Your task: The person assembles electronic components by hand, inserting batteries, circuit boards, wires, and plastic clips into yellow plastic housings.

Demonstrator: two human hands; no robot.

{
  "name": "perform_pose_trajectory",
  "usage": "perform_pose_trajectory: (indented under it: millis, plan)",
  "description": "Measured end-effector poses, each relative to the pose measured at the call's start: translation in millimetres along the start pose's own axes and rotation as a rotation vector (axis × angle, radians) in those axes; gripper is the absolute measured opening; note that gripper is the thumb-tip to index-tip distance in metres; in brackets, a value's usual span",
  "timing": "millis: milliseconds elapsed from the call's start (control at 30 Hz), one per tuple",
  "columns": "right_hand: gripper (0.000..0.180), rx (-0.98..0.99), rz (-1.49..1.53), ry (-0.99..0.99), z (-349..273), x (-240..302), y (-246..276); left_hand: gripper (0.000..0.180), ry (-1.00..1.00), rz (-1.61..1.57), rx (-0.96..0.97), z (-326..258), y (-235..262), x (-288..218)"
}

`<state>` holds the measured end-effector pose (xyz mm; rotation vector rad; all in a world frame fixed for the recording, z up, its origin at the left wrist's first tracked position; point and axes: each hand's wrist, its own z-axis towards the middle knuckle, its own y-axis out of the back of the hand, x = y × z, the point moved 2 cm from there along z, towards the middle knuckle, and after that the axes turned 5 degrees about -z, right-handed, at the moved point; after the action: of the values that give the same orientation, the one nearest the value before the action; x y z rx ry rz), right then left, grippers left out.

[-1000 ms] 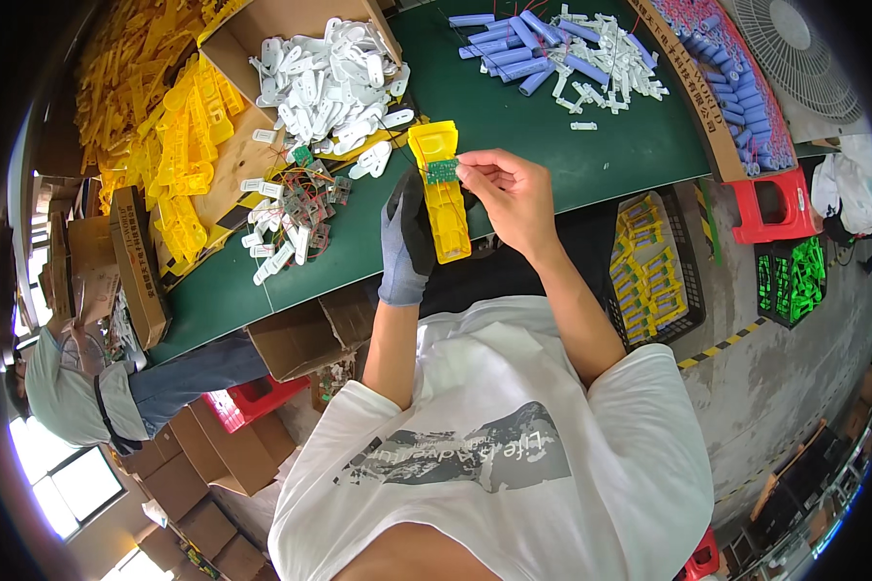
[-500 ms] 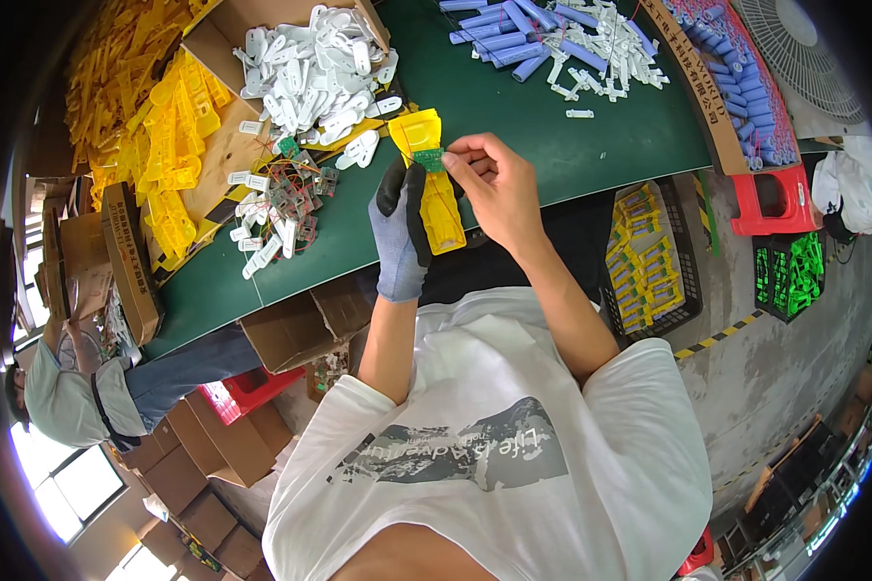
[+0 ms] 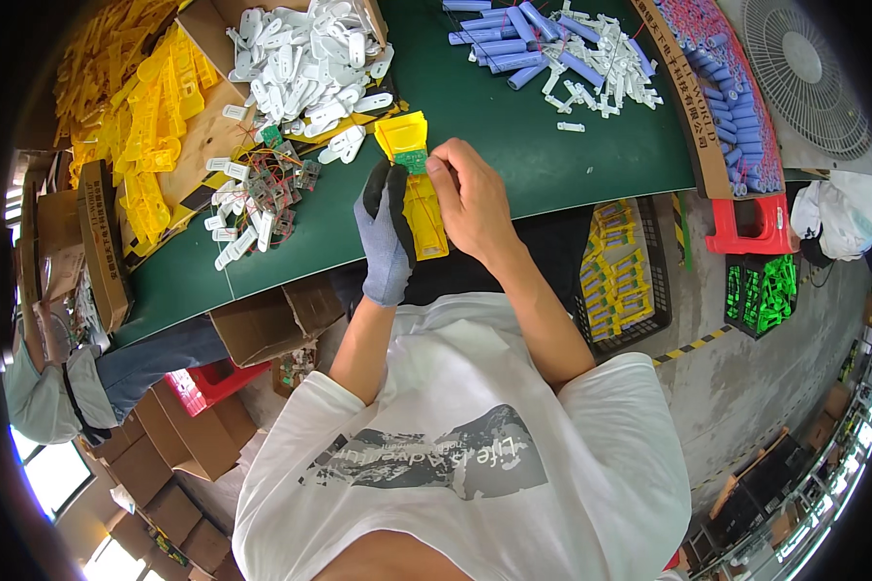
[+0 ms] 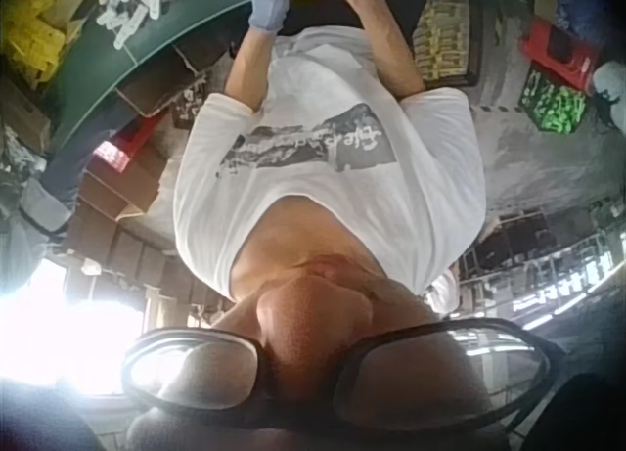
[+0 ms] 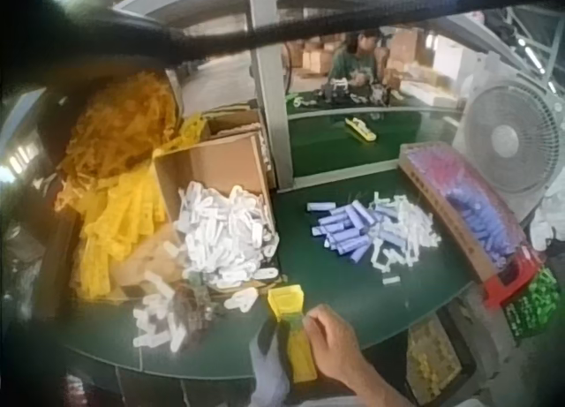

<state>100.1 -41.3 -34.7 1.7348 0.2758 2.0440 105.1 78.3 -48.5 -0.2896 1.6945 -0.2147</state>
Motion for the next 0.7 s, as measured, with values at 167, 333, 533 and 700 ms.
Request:
perform_pose_trajectory:
  millis: [167,333,533,700]
  plan:
    - [0.016,0.033,-0.059,0.02,-0.7,0.0,-0.3,0.021,-0.05,0.025,-0.018,-2.6,-1.5,-0.8]
    - [0.016,0.043,-0.131,0.021,0.2,2.0,0.4,0.025,-0.035,0.017,-0.016,-4.5,-5.7,-4.2]
    - [0.016,0.054,-0.171,0.023,-3.2,15.5,-4.0,0.025,0.004,-0.109,-0.068,-6.8,2.4,0.2]
    - [0.016,0.035,-0.194,0.028,-2.0,14.4,-4.5,0.021,-0.043,-0.043,-0.046,-7.3,3.2,4.0]
